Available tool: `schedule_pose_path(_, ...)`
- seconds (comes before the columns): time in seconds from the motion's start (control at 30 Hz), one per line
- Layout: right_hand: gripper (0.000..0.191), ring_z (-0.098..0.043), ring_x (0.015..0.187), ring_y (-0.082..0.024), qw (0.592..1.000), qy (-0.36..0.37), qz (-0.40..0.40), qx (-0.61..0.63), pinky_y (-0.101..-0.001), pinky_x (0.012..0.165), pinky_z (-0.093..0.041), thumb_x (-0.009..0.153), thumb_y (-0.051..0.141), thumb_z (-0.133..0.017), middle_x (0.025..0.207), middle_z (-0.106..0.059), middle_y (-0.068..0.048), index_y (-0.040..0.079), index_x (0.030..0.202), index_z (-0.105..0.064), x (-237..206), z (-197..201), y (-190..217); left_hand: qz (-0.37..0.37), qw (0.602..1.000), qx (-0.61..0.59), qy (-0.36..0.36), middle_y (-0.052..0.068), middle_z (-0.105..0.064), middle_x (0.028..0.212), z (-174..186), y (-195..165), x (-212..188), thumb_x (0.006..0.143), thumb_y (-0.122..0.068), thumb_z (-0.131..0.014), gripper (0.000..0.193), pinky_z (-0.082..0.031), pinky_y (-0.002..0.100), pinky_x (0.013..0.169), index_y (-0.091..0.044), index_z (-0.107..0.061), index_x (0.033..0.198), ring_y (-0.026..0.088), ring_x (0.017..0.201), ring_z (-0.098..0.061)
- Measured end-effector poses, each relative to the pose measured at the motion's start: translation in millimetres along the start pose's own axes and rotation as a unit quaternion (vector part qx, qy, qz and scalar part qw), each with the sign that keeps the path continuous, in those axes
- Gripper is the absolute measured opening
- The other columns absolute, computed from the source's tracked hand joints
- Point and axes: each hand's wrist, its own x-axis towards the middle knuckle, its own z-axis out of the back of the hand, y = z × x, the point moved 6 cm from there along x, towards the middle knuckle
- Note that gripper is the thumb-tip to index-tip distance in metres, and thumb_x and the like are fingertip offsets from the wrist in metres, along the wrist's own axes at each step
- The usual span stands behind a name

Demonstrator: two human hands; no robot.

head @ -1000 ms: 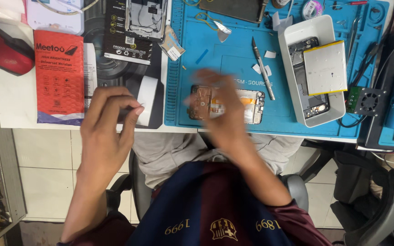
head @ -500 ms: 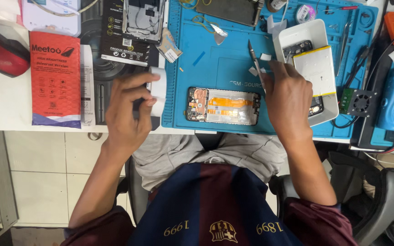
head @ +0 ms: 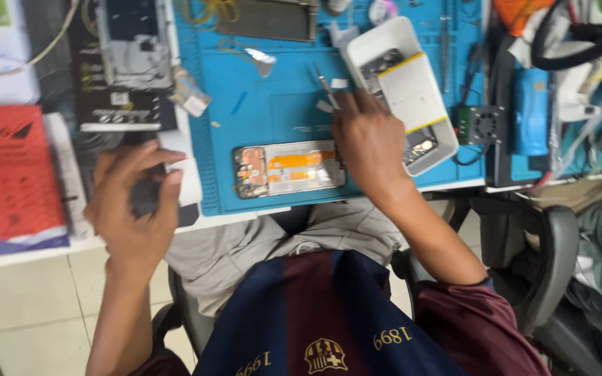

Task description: The person works on a disassembled smartphone at a repair bench, peeling an orange flex cable and adhesive from the phone frame, cutting a piece of tape with scissors, applying the tape to the frame, and pressing a new battery into the phone body.

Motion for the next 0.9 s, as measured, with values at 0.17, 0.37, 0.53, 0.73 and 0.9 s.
schedule_pose_path(0.17,0.037,-0.067,0.087,-0.036,0.995,-0.019,-0.009,0.097,-0.0470,0.069,-0.052,0.094,0.003,-0.067,0.105,-0.064,-0.015,0.002,0.130,-0.059,-6.3,24.2,2.6,-0.056,0.995,0.070,0.046,0.008,-0.072,0.112,-2.4,-14.2,1.0,0.093,0.007,-0.078,0.020,-0.054,0.034,0.087,-0.002,-0.068,0.107,0.025,0.104,-0.065)
schedule_pose_path(0.37,0.053,-0.070,0.086,-0.026,0.955,-0.009,-0.034,0.295,-0.0395,0.073,-0.058,0.091,-0.004,-0.065,0.107,-0.061,-0.010,0.005,0.142,-0.053,-19.4,51.5,-7.7,-0.095,0.982,0.156,0.058,0.010,-0.072,0.106,-4.9,-25.6,-4.4,0.078,0.007,-0.084,0.020,-0.052,0.042,0.089,-0.001,-0.078,0.095,0.032,0.104,-0.061)
schedule_pose_path(0.53,0.054,-0.068,0.092,-0.030,0.995,0.013,0.060,0.076,-0.0399,0.071,-0.055,0.080,0.004,-0.072,0.101,-0.058,-0.009,0.011,0.133,-0.060,-30.4,31.7,-11.5,-0.069,0.988,0.094,0.104,0.013,-0.069,0.113,-15.8,-30.8,-3.4,0.080,0.008,-0.082,0.027,-0.055,0.040,0.102,0.003,-0.073,0.105,0.033,0.119,-0.067)
schedule_pose_path(0.73,0.048,-0.065,0.086,-0.029,0.992,0.063,0.085,-0.064,-0.0359,0.056,-0.056,0.082,0.010,-0.065,0.110,-0.059,-0.019,0.008,0.130,-0.062,-33.7,-2.6,-17.7,-0.011,0.989,0.100,0.108,0.017,-0.068,0.126,-20.6,-25.5,-21.2,0.087,0.012,-0.079,0.030,-0.060,0.035,0.093,0.007,-0.071,0.115,0.029,0.116,-0.068)
schedule_pose_path(0.9,0.040,-0.065,0.102,-0.028,0.995,-0.030,0.094,0.008,-0.0349,0.063,-0.056,0.085,0.011,-0.066,0.113,-0.059,-0.013,0.007,0.125,-0.062,-76.6,40.8,-36.7,0.010,0.988,-0.082,0.133,0.021,-0.063,0.132,-45.5,3.3,-40.3,0.092,0.012,-0.075,0.030,-0.059,0.034,0.095,0.009,-0.066,0.121,0.027,0.122,-0.067)
